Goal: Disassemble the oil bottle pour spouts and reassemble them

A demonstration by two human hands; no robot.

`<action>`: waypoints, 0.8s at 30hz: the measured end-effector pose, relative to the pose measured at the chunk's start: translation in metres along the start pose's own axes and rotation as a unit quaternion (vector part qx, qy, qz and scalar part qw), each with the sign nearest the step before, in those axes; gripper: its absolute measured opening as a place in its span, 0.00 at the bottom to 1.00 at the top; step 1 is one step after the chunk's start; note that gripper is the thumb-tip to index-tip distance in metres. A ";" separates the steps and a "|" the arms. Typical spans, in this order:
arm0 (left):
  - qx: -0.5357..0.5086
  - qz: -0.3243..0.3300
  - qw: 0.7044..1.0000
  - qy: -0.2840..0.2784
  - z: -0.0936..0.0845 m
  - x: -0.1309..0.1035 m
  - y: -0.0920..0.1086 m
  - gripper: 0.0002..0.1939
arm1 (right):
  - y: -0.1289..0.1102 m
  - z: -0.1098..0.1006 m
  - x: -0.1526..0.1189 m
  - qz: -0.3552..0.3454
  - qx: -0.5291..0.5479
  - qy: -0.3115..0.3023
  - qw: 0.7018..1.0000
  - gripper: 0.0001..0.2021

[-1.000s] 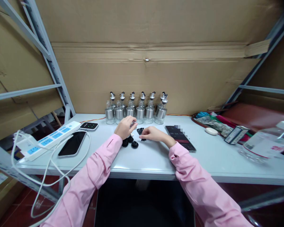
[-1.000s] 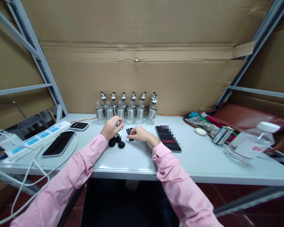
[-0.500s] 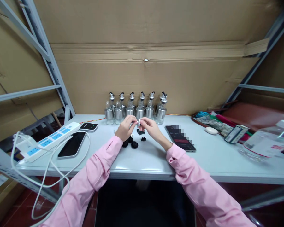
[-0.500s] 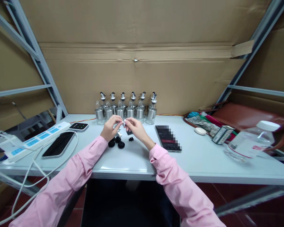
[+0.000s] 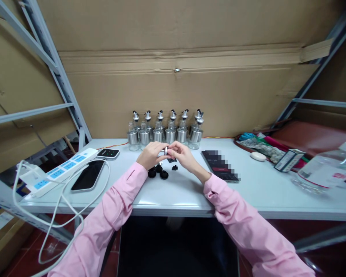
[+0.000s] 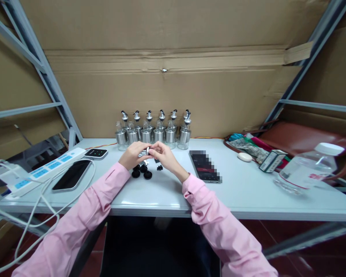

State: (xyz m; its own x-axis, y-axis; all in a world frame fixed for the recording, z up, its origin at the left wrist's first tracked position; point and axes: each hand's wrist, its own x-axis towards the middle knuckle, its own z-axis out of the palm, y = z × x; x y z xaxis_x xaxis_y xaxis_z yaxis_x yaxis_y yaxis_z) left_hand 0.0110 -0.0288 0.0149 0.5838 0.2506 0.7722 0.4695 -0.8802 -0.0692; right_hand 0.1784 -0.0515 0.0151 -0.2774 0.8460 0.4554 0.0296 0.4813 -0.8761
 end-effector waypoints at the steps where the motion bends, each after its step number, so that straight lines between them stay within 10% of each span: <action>1: 0.022 0.007 1.000 -0.011 -0.002 0.001 -0.001 0.20 | 0.001 0.000 0.000 -0.001 0.000 -0.004 1.000 0.18; 12: 0.097 0.020 0.993 -0.062 -0.007 0.004 -0.009 0.23 | 0.004 -0.005 -0.004 -0.092 -0.174 0.049 0.979 0.10; 24: 0.012 -0.051 0.990 -0.128 -0.006 0.003 -0.008 0.20 | 0.005 -0.017 -0.002 -0.302 -0.419 -0.008 0.856 0.06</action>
State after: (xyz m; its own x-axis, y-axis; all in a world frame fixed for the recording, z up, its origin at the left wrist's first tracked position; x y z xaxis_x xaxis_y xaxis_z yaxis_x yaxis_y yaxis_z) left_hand 0.0057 -0.0232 0.0216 0.6799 0.4353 0.5901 0.5491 -0.8356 -0.0162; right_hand 0.1953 -0.0473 0.0124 -0.4986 0.3852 0.7765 0.5527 0.8314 -0.0575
